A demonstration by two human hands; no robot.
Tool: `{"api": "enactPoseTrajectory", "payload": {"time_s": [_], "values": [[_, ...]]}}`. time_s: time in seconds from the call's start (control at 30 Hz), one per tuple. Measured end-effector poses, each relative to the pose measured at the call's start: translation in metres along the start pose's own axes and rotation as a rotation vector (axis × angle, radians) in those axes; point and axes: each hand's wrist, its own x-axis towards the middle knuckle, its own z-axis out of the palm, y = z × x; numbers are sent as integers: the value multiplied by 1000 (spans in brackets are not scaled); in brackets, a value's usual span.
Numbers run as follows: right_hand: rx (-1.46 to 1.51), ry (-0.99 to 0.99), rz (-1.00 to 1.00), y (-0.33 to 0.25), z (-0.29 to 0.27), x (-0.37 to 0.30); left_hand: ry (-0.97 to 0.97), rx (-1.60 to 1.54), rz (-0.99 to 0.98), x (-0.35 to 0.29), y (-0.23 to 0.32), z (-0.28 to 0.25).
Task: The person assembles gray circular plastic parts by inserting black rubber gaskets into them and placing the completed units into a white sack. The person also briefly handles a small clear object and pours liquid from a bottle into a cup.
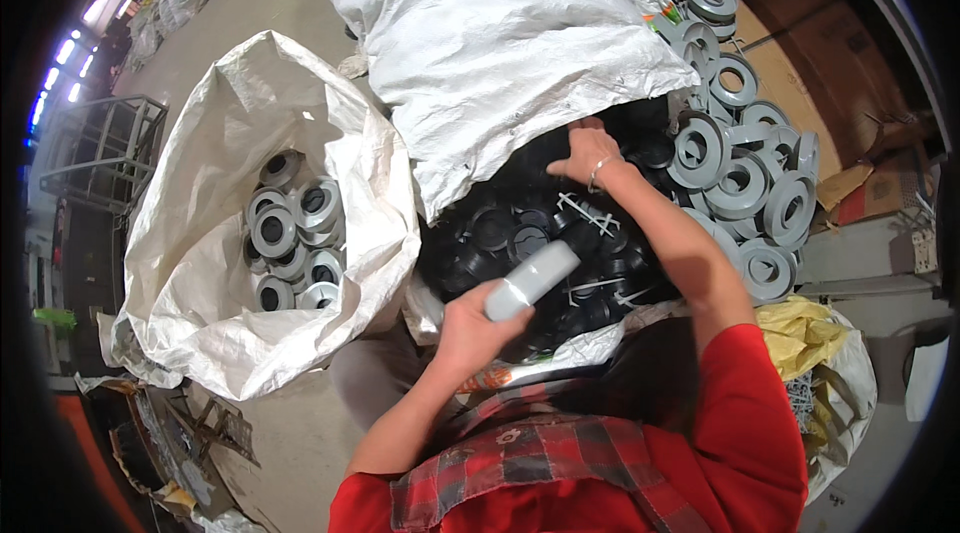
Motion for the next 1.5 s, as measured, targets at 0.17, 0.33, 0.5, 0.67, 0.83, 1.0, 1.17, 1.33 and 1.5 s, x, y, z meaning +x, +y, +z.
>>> {"api": "enactPoseTrajectory", "payload": {"time_s": [0.17, 0.33, 0.5, 0.67, 0.83, 1.0, 1.17, 1.33, 1.5], "values": [[-16, -30, 130, -11, 17, 13, 277, -633, -342, 13, -19, -16], [578, 4, -344, -33, -7, -76, 168, -773, -272, 17, -11, -6], [592, -74, -464, -69, -20, -142, 37, -967, -187, 5, -4, 4], [383, 65, -886, -64, -35, -165, -149, -954, -210, -12, -7, -12], [292, 146, -1027, -62, -40, -180, -227, -975, -225, -23, 5, -15], [162, 338, -1052, -60, -31, -197, -214, -933, -236, -34, 13, -5], [-24, 371, -1224, -62, -30, -208, -292, -959, -380, -33, 10, -15], [254, 101, -1173, -58, -34, -201, -292, -966, -380, -39, 15, -16], [257, 67, -1175, -56, -41, -198, -235, -990, -310, -42, 6, -5]]}}
